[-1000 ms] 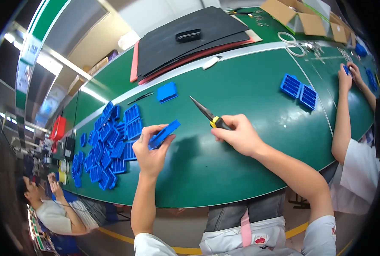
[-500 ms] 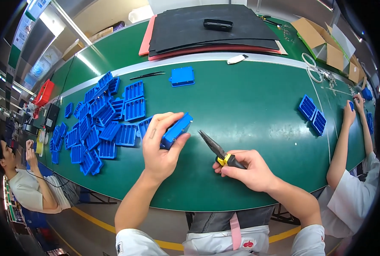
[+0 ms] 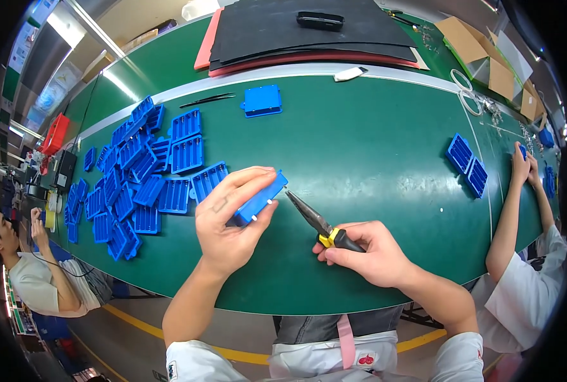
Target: Using needle-nose pliers to trim or clean blue plastic components on a factory workbench.
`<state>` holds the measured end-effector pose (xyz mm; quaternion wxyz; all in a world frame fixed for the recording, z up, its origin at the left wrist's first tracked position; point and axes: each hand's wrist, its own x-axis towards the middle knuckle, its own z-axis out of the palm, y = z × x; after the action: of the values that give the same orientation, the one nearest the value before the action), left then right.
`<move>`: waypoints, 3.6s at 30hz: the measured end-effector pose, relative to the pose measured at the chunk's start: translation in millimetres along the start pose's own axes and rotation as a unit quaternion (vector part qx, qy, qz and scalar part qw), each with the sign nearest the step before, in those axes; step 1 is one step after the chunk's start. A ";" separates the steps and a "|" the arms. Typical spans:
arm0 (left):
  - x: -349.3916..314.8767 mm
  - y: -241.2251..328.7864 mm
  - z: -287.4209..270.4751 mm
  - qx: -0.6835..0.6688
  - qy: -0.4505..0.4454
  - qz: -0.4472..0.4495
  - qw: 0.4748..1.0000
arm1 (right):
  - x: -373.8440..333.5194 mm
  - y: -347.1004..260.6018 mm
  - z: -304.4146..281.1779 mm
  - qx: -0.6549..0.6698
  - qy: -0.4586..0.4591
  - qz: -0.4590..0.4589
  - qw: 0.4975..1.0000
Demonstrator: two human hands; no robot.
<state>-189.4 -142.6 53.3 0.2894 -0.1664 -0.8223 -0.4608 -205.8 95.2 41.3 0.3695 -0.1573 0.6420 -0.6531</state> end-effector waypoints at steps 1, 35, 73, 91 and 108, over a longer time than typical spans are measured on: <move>0.1 1.6 -1.2 0.004 0.001 0.002 1.000 | -0.4 -1.3 1.1 0.007 0.006 0.008 1.000; 2.6 -7.4 -0.4 0.074 -0.041 0.082 0.993 | -5.3 -8.8 -2.7 -0.097 0.023 0.030 0.995; -9.3 -10.4 13.1 -0.003 -0.021 -0.006 1.000 | -0.7 2.6 -4.4 -0.056 -0.017 -0.043 0.997; -6.8 -17.2 9.7 0.025 -0.029 -0.007 0.999 | -11.1 -10.0 5.6 -0.062 -0.001 0.038 0.997; -5.1 -12.9 16.5 0.060 0.008 0.043 0.997 | -4.8 -2.7 2.9 -0.044 -0.074 -0.013 0.996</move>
<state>-197.7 -135.3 34.8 0.3250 -0.1795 -0.8384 -0.3989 -201.4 96.1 45.6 0.4003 -0.2297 0.6387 -0.6157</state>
